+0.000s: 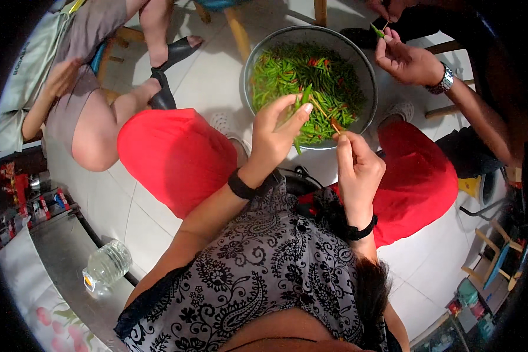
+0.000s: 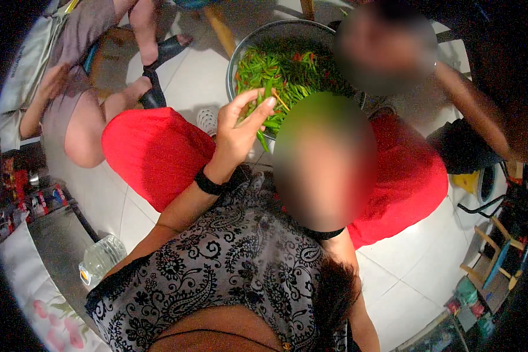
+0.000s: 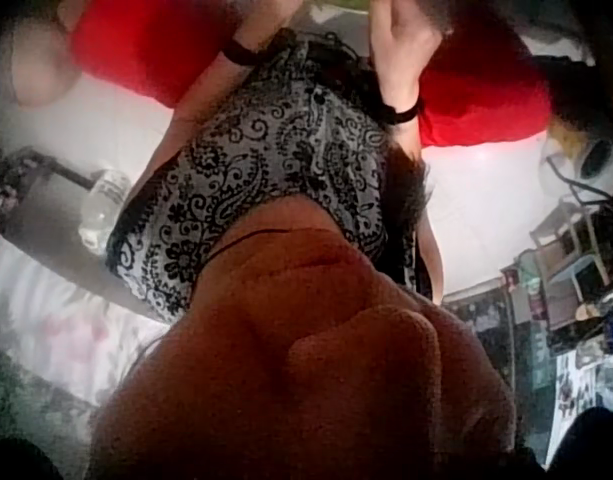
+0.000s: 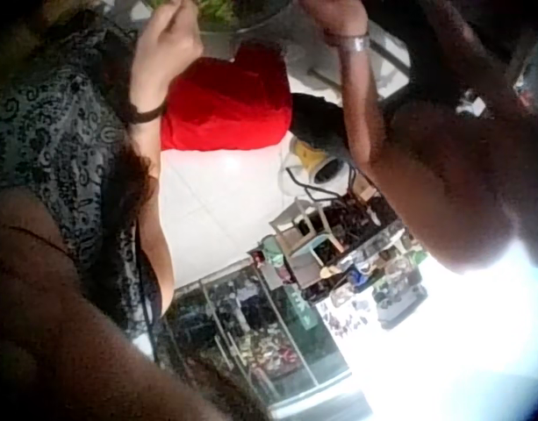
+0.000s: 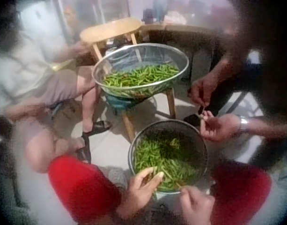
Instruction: The person processes small green peppers by threading them onto a thin skewer while seated among other people.
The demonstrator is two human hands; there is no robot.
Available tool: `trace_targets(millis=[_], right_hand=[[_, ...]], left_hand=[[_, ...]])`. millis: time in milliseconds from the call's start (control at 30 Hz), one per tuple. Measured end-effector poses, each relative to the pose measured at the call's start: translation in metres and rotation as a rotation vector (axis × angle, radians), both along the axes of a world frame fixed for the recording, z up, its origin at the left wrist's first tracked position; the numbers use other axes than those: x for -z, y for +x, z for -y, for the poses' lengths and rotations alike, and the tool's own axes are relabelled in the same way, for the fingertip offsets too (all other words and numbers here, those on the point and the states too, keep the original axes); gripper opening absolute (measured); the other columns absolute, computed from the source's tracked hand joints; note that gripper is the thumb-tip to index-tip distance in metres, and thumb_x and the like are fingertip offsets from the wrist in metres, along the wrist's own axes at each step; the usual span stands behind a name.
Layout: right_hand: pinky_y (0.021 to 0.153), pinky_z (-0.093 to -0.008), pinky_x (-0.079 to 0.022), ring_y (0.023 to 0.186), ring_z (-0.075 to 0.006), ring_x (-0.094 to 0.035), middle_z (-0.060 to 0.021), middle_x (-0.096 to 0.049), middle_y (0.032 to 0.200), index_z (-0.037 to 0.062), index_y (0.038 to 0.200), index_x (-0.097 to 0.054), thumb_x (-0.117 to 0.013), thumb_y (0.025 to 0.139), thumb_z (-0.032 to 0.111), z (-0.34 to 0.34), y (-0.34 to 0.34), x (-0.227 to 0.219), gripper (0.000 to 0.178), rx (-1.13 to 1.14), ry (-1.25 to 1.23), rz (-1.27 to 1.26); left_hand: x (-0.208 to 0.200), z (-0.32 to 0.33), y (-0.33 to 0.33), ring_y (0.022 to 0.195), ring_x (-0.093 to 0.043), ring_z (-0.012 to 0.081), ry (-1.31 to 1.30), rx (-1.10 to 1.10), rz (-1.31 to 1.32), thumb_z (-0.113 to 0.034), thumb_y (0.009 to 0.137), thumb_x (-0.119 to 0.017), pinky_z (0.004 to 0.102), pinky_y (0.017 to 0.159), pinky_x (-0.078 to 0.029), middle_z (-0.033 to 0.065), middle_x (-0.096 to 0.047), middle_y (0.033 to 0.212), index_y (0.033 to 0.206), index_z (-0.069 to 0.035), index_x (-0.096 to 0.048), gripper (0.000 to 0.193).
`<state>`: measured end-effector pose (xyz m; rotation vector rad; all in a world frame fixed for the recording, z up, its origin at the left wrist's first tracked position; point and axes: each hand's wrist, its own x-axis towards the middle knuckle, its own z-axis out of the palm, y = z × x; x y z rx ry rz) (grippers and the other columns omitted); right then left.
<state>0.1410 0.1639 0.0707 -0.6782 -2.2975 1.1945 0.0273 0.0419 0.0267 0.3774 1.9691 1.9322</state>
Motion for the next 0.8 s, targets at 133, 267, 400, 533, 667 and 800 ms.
trace_targets(millis=[133, 267, 400, 533, 667, 800], right_hand=[[0.052, -0.0226, -0.040, 0.056, -0.0050, -0.049, -0.0017, -0.057, 0.061, 0.0000, 0.092, -0.071, -0.061, 0.095, 0.013, -0.001, 0.001, -0.009, 0.017, -0.019, 0.035, 0.056], [0.053, -0.0236, -0.042, 0.056, -0.0056, -0.051, -0.0031, -0.058, 0.061, 0.0001, 0.092, -0.071, -0.061, 0.095, 0.013, -0.001, 0.000, -0.008, 0.017, -0.027, 0.009, 0.013], [0.054, -0.0248, -0.044, 0.057, -0.0065, -0.053, -0.0044, -0.060, 0.063, 0.0000, 0.094, -0.071, -0.061, 0.095, 0.013, -0.002, -0.001, 0.001, 0.017, -0.020, 0.035, 0.004], [0.058, -0.0246, -0.046, 0.064, -0.0072, -0.056, -0.0038, -0.065, 0.073, 0.0002, 0.097, -0.070, -0.058, 0.099, 0.015, -0.006, -0.006, 0.018, 0.019, 0.033, -0.006, 0.010], [0.061, -0.0223, -0.045, 0.070, -0.0062, -0.057, -0.0004, -0.066, 0.088, 0.0019, 0.102, -0.065, -0.052, 0.104, 0.020, -0.014, -0.006, 0.036, 0.022, 0.058, -0.256, -0.177], [0.059, -0.0230, -0.045, 0.064, -0.0075, -0.055, -0.0061, -0.066, 0.097, 0.0047, 0.104, -0.060, -0.048, 0.105, 0.024, -0.011, -0.006, 0.035, 0.023, -0.075, -0.720, -0.241]], left_hand=[[0.010, 0.001, -0.001, 0.084, -0.062, 0.0064, -0.110, -0.035, -0.229, -0.019, 0.093, -0.070, 0.0226, 0.066, -0.051, 0.0041, -0.070, 0.095, 0.115, 0.004, -0.064, 0.033], [0.000, 0.004, -0.005, 0.084, -0.063, 0.0089, -0.150, 0.049, -0.382, -0.015, 0.092, -0.070, 0.0263, 0.074, -0.051, 0.0055, -0.071, 0.094, 0.111, 0.006, -0.065, 0.029], [-0.004, 0.002, -0.004, 0.086, -0.063, 0.0115, -0.128, 0.262, -0.467, -0.014, 0.092, -0.069, 0.0289, 0.078, -0.051, 0.0063, -0.071, 0.098, 0.111, 0.005, -0.066, 0.027], [-0.008, -0.011, 0.010, 0.089, -0.062, 0.0091, -0.033, 0.199, -0.164, -0.020, 0.095, -0.066, 0.0272, 0.076, -0.051, 0.0046, -0.071, 0.102, 0.112, 0.001, -0.068, 0.027], [-0.015, -0.006, -0.004, 0.076, -0.053, 0.0039, 0.137, 0.020, 0.502, -0.031, 0.099, -0.062, 0.0175, 0.055, -0.040, -0.0025, -0.061, 0.093, 0.124, -0.009, -0.063, 0.034], [0.006, -0.005, -0.009, 0.074, -0.050, 0.0038, 0.336, 0.005, 0.802, -0.035, 0.099, -0.059, 0.0149, 0.049, -0.034, -0.0035, -0.058, 0.093, 0.126, -0.012, -0.060, 0.036]])
